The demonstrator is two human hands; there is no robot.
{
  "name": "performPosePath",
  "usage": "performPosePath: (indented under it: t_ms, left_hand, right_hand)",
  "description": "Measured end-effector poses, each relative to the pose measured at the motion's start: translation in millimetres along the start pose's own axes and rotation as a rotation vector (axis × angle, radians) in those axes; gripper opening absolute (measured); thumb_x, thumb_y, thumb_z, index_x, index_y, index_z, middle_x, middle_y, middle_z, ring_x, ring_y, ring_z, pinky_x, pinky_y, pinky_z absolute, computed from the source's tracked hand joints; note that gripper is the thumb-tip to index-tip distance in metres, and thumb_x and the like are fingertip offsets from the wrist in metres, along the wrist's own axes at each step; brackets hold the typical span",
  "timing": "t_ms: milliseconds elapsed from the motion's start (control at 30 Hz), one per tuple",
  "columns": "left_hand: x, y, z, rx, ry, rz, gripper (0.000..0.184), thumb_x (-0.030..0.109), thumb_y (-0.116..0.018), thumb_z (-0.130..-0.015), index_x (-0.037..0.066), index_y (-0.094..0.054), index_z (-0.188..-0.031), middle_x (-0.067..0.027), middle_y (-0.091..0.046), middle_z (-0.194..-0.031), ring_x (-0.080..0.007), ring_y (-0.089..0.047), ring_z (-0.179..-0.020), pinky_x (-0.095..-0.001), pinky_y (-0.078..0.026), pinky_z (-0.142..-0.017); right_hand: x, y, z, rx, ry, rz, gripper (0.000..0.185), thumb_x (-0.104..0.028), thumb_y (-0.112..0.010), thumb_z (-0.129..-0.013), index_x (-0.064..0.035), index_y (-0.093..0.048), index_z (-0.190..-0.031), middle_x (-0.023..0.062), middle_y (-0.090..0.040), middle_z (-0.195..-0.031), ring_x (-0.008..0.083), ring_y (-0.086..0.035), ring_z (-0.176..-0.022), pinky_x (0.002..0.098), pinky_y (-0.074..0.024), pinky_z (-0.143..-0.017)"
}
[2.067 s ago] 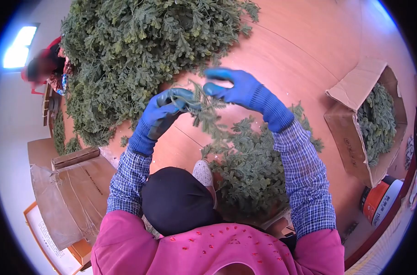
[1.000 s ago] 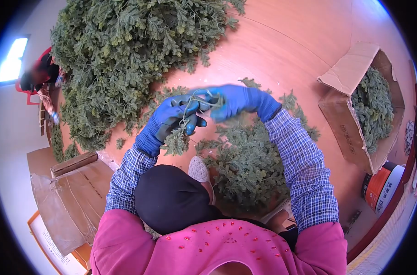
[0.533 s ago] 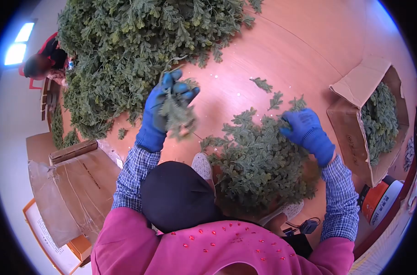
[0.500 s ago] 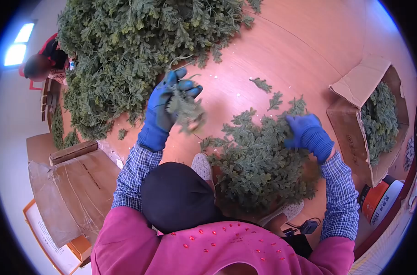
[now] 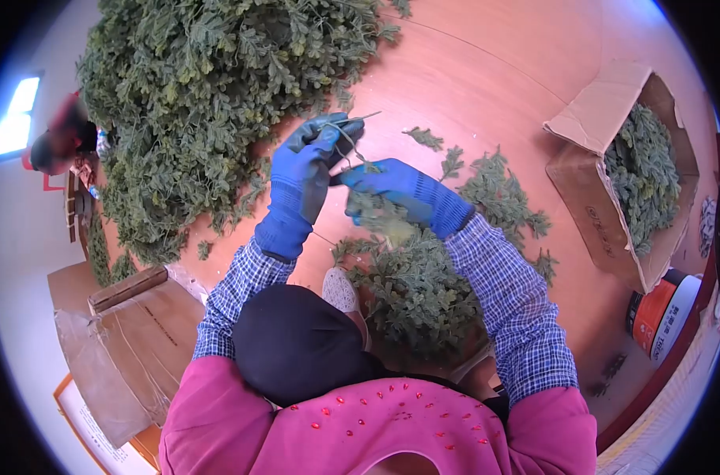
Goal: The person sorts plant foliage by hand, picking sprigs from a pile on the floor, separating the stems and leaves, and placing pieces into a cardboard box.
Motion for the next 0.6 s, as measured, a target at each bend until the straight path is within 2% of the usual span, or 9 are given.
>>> performPosePath:
  t_ms: [67,133,200,233,300,400,433,533,600]
  left_hand:
    - [-18.4,15.4,2.4,-0.096,0.12,0.242,0.036,0.009,-0.05,-0.092,-0.004,-0.046,-0.125,-0.0187,-0.062,-0.112,-0.0289,-0.063,-0.099,-0.0489,-0.047,-0.097]
    - [-37.9,31.4,7.6,0.053,0.208,0.424,0.034,0.006,-0.046,-0.088,-0.001,-0.048,-0.122,-0.0082,-0.062,-0.091,-0.0199,-0.061,-0.078,-0.0392,-0.051,-0.079]
    - [-38.1,57.0,2.4,-0.197,0.324,0.744,0.021,0.006,-0.044,-0.091,0.006,-0.054,-0.11,0.0018,-0.05,-0.073,-0.0049,-0.04,-0.052,-0.0268,-0.042,-0.063]
    - [-28.2,134.6,-18.8,0.259,0.072,0.39,0.014,0.004,-0.045,-0.092,0.008,-0.054,-0.102,0.0019,-0.048,-0.071,-0.0049,-0.037,-0.051,-0.0233,-0.04,-0.057]
    - [15.1,189.7,-20.3,0.092,-0.074,0.64,0.015,-0.003,-0.046,-0.089,0.008,-0.054,-0.097,0.0007,-0.049,-0.073,-0.0061,-0.038,-0.052,-0.0175,-0.036,-0.048]
    - [5.6,194.8,19.5,0.338,-0.038,0.179,0.05,0.01,-0.056,-0.087,0.007,-0.044,-0.136,0.0012,-0.058,-0.088,-0.0046,-0.044,-0.058,-0.0213,-0.041,-0.053]
    - [-14.3,212.3,23.8,-0.008,0.078,0.109,0.048,0.014,-0.056,-0.089,0.007,-0.044,-0.134,-0.0014,-0.061,-0.094,-0.0061,-0.05,-0.061,-0.0233,-0.045,-0.057]
    - [-41.1,196.6,74.2,0.243,0.298,-0.196,0.046,0.02,-0.058,-0.091,0.007,-0.044,-0.133,-0.0064,-0.063,-0.099,-0.0106,-0.056,-0.067,-0.0259,-0.051,-0.064]
    - [-60.3,212.1,103.2,0.147,0.439,-0.195,0.042,0.016,-0.057,-0.092,0.005,-0.045,-0.131,-0.0111,-0.064,-0.102,-0.0144,-0.062,-0.073,-0.0306,-0.055,-0.07]
  right_hand:
    - [8.7,-8.3,2.6,-0.092,-0.033,-0.084,0.031,-0.03,-0.065,-0.087,-0.0038,-0.067,-0.103,0.0023,-0.066,-0.085,0.0111,-0.063,-0.074,0.0264,-0.0509,-0.068]
    - [11.3,-9.4,4.9,-0.13,0.059,0.018,0.029,-0.029,-0.063,-0.086,-0.0064,-0.068,-0.103,0.0039,-0.067,-0.086,0.0122,-0.063,-0.075,0.0282,-0.0508,-0.07]
    - [-12.7,-25.9,24.0,-0.162,0.271,0.527,0.025,-0.029,-0.057,-0.086,-0.0069,-0.065,-0.096,0.0116,-0.067,-0.089,0.0265,-0.066,-0.076,0.0366,-0.0525,-0.07]
    - [-14.5,-31.8,42.3,-0.102,0.17,0.66,0.026,-0.031,-0.059,-0.085,-0.0073,-0.064,-0.095,0.0128,-0.066,-0.089,0.0293,-0.065,-0.077,0.0378,-0.0524,-0.072]
    - [-21.0,-34.0,73.8,-0.007,0.046,0.823,0.028,-0.032,-0.06,-0.083,-0.0077,-0.063,-0.095,0.014,-0.065,-0.089,0.0321,-0.064,-0.078,0.039,-0.0523,-0.073]
    - [-42.1,9.4,119.8,0.302,-0.049,0.824,0.03,-0.033,-0.064,-0.08,-0.0089,-0.062,-0.098,0.014,-0.065,-0.088,0.032,-0.064,-0.078,0.0407,-0.0521,-0.073]
    - [-63.8,31.5,133.3,0.442,0.103,0.853,0.027,-0.031,-0.065,-0.081,-0.01,-0.063,-0.099,0.0132,-0.065,-0.093,0.0297,-0.065,-0.08,0.0396,-0.0525,-0.071]
    - [-112.7,115.5,188.3,0.863,0.349,1.327,0.028,-0.026,-0.067,-0.082,-0.0123,-0.065,-0.105,0.0088,-0.067,-0.101,0.0208,-0.066,-0.084,0.034,-0.0533,-0.07]
    - [-161.5,160.0,265.2,1.33,0.233,0.756,0.032,-0.028,-0.069,-0.083,-0.0109,-0.065,-0.109,0.007,-0.068,-0.094,0.013,-0.063,-0.081,0.0276,-0.0527,-0.07]
Point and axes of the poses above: each hand's wrist, its own z-axis away from the middle knuckle, its own y-axis out of the back of the hand, x = y × z, the point moved 6 cm from there along -z, towards the middle knuckle
